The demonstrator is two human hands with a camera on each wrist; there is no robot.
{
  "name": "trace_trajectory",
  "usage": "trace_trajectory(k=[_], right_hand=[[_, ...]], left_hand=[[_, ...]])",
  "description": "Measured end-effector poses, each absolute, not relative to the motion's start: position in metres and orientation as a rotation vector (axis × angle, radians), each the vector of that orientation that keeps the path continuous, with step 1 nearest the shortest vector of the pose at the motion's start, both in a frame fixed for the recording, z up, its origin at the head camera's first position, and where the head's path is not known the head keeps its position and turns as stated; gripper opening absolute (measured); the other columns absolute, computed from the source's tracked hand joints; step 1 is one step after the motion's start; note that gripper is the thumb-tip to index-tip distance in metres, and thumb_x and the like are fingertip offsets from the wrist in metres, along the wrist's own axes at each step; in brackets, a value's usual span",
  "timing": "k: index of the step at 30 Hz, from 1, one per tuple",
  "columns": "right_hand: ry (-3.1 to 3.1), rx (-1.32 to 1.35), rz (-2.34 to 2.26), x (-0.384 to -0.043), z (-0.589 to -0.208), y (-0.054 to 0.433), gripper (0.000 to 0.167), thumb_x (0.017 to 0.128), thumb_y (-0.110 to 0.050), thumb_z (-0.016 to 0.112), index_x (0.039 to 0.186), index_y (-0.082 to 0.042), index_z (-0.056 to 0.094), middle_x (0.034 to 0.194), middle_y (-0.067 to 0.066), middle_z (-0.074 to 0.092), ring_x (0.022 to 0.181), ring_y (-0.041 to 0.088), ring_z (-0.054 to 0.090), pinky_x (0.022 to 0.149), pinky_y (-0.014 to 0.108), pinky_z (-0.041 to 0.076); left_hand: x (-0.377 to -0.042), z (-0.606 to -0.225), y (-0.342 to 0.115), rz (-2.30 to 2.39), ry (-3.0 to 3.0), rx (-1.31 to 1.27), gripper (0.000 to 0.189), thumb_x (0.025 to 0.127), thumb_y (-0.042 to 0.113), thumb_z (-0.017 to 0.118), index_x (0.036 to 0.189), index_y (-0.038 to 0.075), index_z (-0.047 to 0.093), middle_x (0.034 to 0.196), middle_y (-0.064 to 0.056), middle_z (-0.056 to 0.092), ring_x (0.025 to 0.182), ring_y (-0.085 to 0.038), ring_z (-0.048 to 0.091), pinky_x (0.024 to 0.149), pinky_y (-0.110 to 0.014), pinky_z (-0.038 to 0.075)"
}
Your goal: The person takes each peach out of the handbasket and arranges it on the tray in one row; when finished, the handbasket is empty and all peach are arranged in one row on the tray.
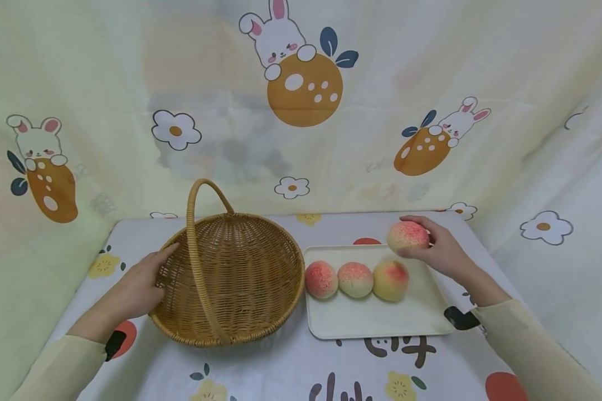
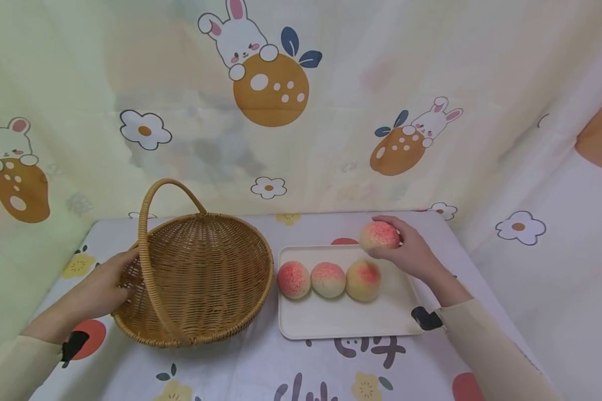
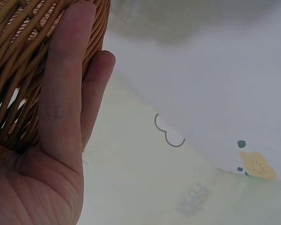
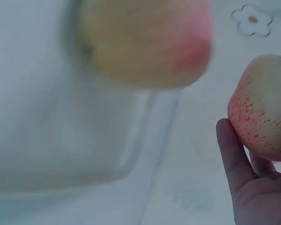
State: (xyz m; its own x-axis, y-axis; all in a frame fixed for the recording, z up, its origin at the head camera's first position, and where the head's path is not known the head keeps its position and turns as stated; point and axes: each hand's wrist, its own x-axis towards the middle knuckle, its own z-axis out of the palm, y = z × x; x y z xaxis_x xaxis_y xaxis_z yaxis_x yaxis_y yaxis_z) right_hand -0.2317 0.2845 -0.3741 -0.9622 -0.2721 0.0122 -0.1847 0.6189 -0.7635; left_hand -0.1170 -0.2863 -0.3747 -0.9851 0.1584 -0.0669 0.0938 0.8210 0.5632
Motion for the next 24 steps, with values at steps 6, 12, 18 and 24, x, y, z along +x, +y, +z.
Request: trace_trajectory(k=[6,12,18,24], right_hand=[[2.799,-0.291,-1.126,-0.224,-0.397,0.316,0.078,0.088,-0.038,0.078,0.152,-0.012,0.042,0.144,0.021,0.047,0.118,0.039,0.053,0.086,0.043,0.053],[2.763,-0.274,-1.084,-0.218,-0.418,0.338,0.078,0.087,-0.040,0.079,0.149,-0.009,0.043,0.139,0.023,0.050,0.114,0.038,0.053,0.083,0.040,0.053],[2.772,-0.243,-1.006,-0.214,-0.431,0.345,0.080,0.081,-0.044,0.083,0.143,-0.008,0.047,0.134,0.021,0.053,0.113,0.036,0.053,0.081,0.038,0.052],[2.849,-0.344,-0.821,-0.212,-0.431,0.341,0.083,0.072,-0.048,0.089,0.137,-0.009,0.054,0.129,0.018,0.058,0.109,0.034,0.056,0.082,0.043,0.051]], left_hand=[[-0.117,-0.374,-0.285,0.883,2.892,0.195,0.089,0.075,-0.015,0.056,0.157,-0.005,0.024,0.147,-0.039,0.035,0.130,-0.057,0.039,0.093,-0.068,0.044],[-0.117,-0.375,-0.286,0.885,2.897,0.205,0.089,0.074,-0.015,0.056,0.157,-0.005,0.025,0.147,-0.039,0.036,0.131,-0.056,0.039,0.096,-0.068,0.042],[-0.117,-0.376,-0.286,0.886,2.900,0.208,0.089,0.074,-0.015,0.056,0.157,-0.006,0.025,0.147,-0.039,0.036,0.131,-0.056,0.039,0.096,-0.068,0.042],[-0.117,-0.376,-0.286,0.884,2.893,0.200,0.089,0.074,-0.015,0.056,0.157,-0.005,0.024,0.147,-0.038,0.036,0.131,-0.056,0.039,0.096,-0.068,0.041]])
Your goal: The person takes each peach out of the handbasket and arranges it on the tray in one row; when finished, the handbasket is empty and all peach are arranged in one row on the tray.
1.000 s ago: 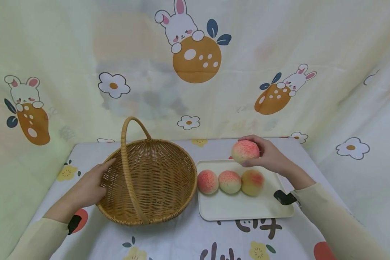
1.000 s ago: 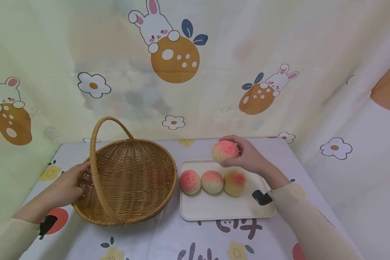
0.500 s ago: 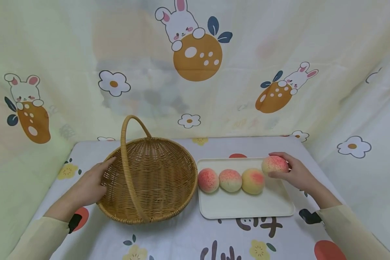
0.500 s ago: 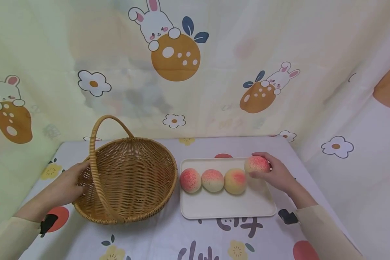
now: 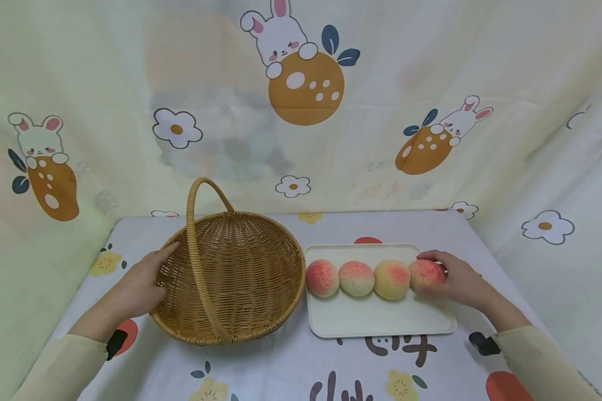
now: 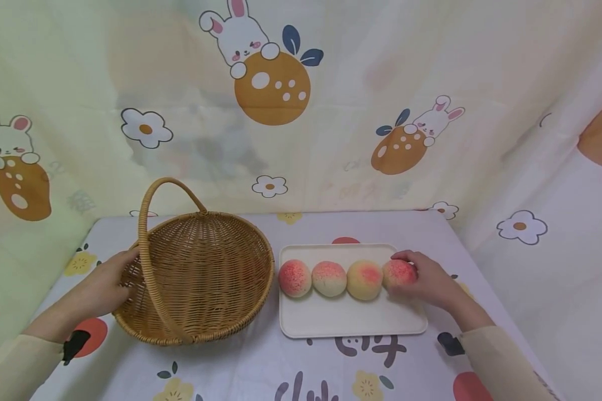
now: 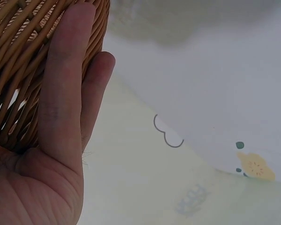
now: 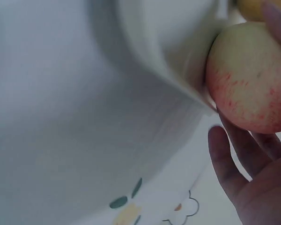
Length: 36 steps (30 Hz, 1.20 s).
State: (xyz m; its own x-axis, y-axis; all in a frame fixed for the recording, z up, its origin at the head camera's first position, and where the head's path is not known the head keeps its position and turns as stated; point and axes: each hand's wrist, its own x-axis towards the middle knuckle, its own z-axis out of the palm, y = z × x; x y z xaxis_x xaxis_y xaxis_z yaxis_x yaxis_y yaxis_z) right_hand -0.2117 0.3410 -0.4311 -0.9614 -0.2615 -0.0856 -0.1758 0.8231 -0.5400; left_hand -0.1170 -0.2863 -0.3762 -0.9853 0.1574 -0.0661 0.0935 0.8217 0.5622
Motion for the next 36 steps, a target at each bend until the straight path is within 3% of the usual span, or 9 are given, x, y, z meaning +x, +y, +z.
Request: trace_trajectory(k=[6,12,30,36], right_hand=[[2.804,-0.444,-0.771,-0.205,-0.423,0.341,0.091,0.067,-0.029,0.093,0.144,-0.008,0.049,0.141,0.023,0.049,0.124,0.042,0.048,0.094,0.062,0.046],[2.803,-0.480,-0.732,-0.202,-0.422,0.339,0.083,0.071,-0.013,0.088,0.144,-0.007,0.049,0.141,0.024,0.051,0.126,0.044,0.048,0.095,0.062,0.047],[2.777,-0.425,-0.697,-0.202,-0.418,0.335,0.098,0.066,-0.035,0.093,0.147,-0.005,0.046,0.142,0.025,0.050,0.125,0.043,0.048,0.094,0.062,0.047],[2.788,-0.430,-0.698,-0.201,-0.408,0.337,0.100,0.077,-0.051,0.083,0.153,-0.005,0.037,0.142,0.024,0.047,0.124,0.045,0.045,0.090,0.063,0.048]], left_hand=[[-0.117,-0.377,-0.286,0.895,2.889,0.210,0.089,0.074,-0.015,0.056,0.157,-0.006,0.024,0.148,-0.038,0.035,0.132,-0.056,0.038,0.097,-0.068,0.040],[-0.117,-0.375,-0.287,0.896,2.882,0.212,0.089,0.074,-0.015,0.055,0.157,-0.005,0.024,0.148,-0.039,0.035,0.132,-0.056,0.037,0.097,-0.068,0.041],[-0.122,-0.378,-0.299,0.924,2.835,0.218,0.088,0.075,-0.014,0.051,0.158,-0.004,0.025,0.151,-0.038,0.031,0.136,-0.056,0.032,0.099,-0.068,0.039],[-0.122,-0.379,-0.302,0.950,2.827,0.206,0.090,0.073,-0.015,0.053,0.158,-0.004,0.025,0.151,-0.037,0.031,0.137,-0.056,0.031,0.099,-0.068,0.039]])
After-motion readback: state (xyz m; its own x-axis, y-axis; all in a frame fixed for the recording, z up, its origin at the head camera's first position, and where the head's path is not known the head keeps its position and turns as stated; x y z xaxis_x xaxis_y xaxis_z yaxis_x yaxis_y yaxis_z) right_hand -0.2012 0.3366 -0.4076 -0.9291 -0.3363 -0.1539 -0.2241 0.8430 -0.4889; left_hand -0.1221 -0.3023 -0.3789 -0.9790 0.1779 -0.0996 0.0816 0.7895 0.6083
